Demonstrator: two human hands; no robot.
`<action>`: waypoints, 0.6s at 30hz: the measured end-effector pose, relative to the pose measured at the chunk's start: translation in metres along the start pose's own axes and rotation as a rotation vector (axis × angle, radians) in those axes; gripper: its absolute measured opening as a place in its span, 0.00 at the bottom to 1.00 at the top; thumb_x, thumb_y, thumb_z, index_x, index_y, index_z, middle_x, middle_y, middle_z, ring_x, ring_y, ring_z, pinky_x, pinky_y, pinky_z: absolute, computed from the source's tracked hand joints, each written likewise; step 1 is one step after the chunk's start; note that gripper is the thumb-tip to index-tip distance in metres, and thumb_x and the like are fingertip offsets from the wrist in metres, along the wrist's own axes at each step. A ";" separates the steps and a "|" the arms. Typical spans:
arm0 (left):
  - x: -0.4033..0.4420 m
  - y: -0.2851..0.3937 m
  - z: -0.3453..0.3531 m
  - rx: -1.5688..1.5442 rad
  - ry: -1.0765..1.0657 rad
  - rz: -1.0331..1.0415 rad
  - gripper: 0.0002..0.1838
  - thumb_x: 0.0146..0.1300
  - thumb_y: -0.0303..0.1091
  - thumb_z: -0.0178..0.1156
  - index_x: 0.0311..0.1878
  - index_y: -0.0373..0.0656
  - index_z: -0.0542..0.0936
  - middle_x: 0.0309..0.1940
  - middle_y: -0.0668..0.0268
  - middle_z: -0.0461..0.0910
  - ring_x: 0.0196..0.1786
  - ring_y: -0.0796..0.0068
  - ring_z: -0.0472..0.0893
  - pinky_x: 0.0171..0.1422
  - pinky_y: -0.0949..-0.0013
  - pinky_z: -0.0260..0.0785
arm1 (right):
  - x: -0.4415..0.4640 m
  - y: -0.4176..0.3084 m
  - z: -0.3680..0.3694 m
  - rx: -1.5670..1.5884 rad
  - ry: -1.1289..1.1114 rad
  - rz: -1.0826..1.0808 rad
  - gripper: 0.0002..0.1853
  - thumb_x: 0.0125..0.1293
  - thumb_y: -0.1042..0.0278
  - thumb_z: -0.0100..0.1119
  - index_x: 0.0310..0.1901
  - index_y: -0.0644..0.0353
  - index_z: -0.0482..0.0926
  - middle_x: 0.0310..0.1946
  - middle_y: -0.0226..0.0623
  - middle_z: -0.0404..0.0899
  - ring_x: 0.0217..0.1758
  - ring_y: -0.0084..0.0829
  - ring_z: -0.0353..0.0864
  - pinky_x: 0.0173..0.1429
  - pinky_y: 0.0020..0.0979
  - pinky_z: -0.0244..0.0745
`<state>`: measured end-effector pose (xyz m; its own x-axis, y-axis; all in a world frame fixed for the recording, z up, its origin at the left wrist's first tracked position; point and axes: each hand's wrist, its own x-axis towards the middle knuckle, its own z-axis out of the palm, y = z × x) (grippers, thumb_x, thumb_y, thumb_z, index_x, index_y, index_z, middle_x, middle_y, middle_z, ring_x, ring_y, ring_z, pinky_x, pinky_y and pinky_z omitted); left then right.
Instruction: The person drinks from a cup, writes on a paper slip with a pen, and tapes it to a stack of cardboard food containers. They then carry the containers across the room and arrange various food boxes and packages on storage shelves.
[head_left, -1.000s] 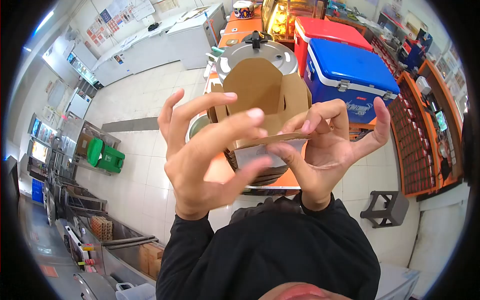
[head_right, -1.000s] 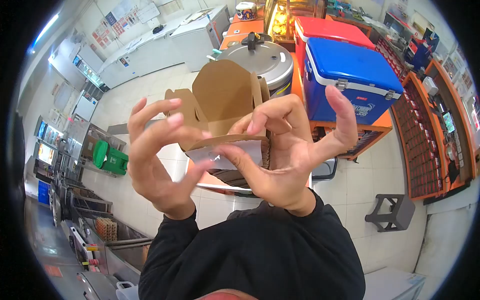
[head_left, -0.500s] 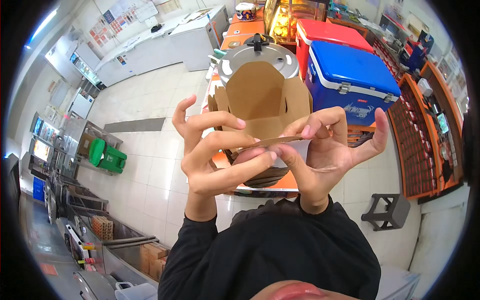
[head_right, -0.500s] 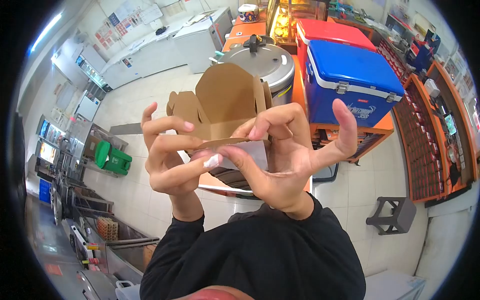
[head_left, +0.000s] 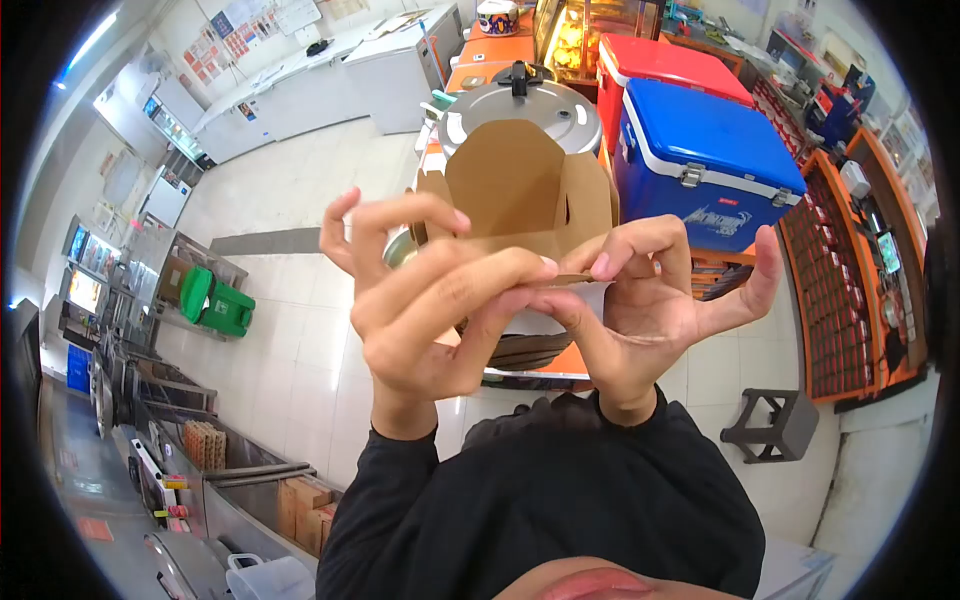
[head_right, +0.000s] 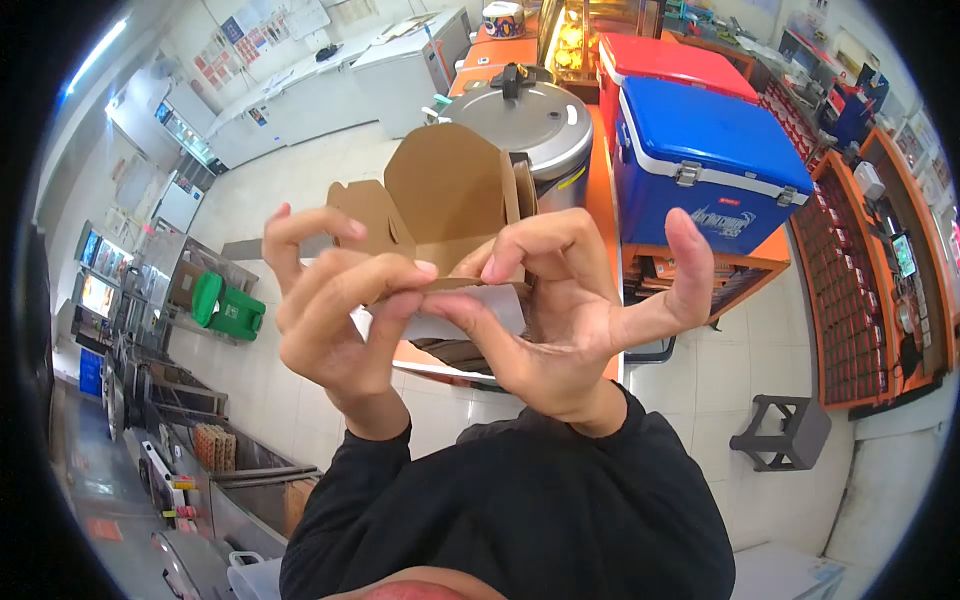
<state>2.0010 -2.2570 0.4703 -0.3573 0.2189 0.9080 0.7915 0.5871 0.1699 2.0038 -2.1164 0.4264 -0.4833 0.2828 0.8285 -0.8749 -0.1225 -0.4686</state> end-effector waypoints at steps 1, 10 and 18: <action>0.002 0.003 -0.002 -0.038 -0.022 -0.046 0.09 0.39 0.31 0.68 0.28 0.45 0.86 0.21 0.73 0.76 0.42 0.65 0.71 0.61 0.56 0.58 | -0.001 0.000 0.000 -0.001 -0.003 -0.007 0.60 0.48 0.93 0.64 0.67 0.42 0.28 0.38 0.42 0.69 0.34 0.25 0.73 0.41 0.27 0.79; 0.006 0.001 -0.020 -0.016 -0.162 -0.054 0.19 0.33 0.38 0.73 0.33 0.45 0.84 0.48 0.55 0.71 0.60 0.55 0.64 0.62 0.49 0.57 | 0.000 0.011 -0.009 -0.118 -0.046 -0.196 0.65 0.43 0.70 0.78 0.70 0.35 0.32 0.40 0.42 0.69 0.34 0.31 0.75 0.41 0.32 0.75; -0.080 -0.052 0.008 -0.820 0.081 -0.391 0.82 0.16 0.69 0.75 0.74 0.55 0.33 0.74 0.49 0.37 0.76 0.47 0.42 0.72 0.42 0.43 | -0.062 0.078 -0.116 -0.278 -0.249 0.329 0.79 0.28 0.23 0.70 0.70 0.47 0.22 0.66 0.56 0.55 0.69 0.49 0.58 0.62 0.47 0.60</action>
<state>1.9844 -2.2984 0.3858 -0.6628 0.0467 0.7473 0.7369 -0.1368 0.6621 1.9688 -2.0327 0.3029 -0.7549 0.0315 0.6551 -0.6497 0.1008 -0.7535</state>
